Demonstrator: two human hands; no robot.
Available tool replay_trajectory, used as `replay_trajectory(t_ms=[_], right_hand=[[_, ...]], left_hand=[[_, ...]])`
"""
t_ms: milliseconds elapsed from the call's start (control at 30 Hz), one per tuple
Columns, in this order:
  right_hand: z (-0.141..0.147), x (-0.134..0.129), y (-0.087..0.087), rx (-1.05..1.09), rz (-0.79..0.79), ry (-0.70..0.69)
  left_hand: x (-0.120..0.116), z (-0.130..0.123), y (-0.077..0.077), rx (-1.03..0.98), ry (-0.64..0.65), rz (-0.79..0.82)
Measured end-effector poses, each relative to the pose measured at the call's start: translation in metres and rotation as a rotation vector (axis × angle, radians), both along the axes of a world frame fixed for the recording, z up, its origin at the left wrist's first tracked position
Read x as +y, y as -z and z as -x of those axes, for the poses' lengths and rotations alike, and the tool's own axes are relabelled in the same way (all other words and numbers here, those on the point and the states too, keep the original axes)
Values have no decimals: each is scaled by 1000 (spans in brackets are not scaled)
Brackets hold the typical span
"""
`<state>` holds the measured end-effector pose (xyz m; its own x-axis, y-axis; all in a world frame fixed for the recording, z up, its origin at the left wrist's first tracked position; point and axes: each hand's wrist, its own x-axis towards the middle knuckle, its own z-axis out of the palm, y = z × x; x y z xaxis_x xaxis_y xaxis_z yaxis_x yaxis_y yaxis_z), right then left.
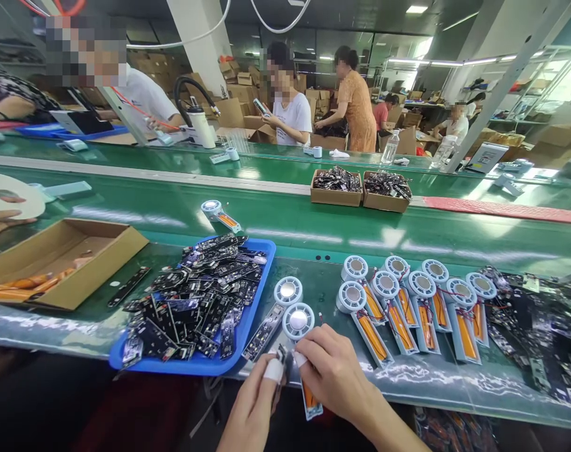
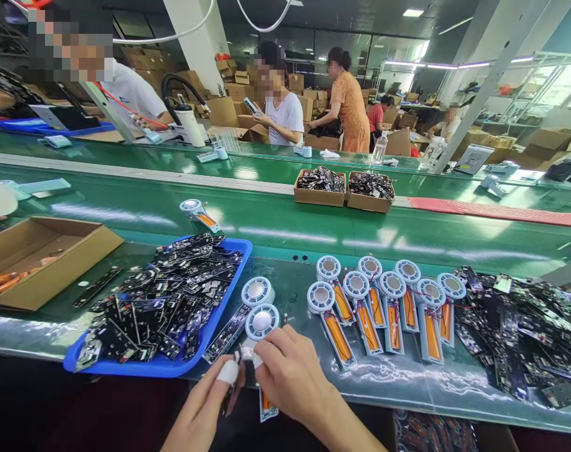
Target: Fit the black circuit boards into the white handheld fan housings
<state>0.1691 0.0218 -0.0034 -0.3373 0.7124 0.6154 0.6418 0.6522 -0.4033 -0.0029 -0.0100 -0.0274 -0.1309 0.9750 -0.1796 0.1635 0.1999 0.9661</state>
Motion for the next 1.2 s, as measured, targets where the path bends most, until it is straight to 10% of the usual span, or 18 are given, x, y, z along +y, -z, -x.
replay_trajectory(t_ms=[200,600,1200], right_hand=[[0,-1,-2,19,88,0],[1,-1,-4,38,116,-7],[10,-3,-9,-208,-32,58]], left_hand=[[5,3,-5,32,168,-15],[-8,7,7,228,-12,124],[8,-3,1,600,155,-594]])
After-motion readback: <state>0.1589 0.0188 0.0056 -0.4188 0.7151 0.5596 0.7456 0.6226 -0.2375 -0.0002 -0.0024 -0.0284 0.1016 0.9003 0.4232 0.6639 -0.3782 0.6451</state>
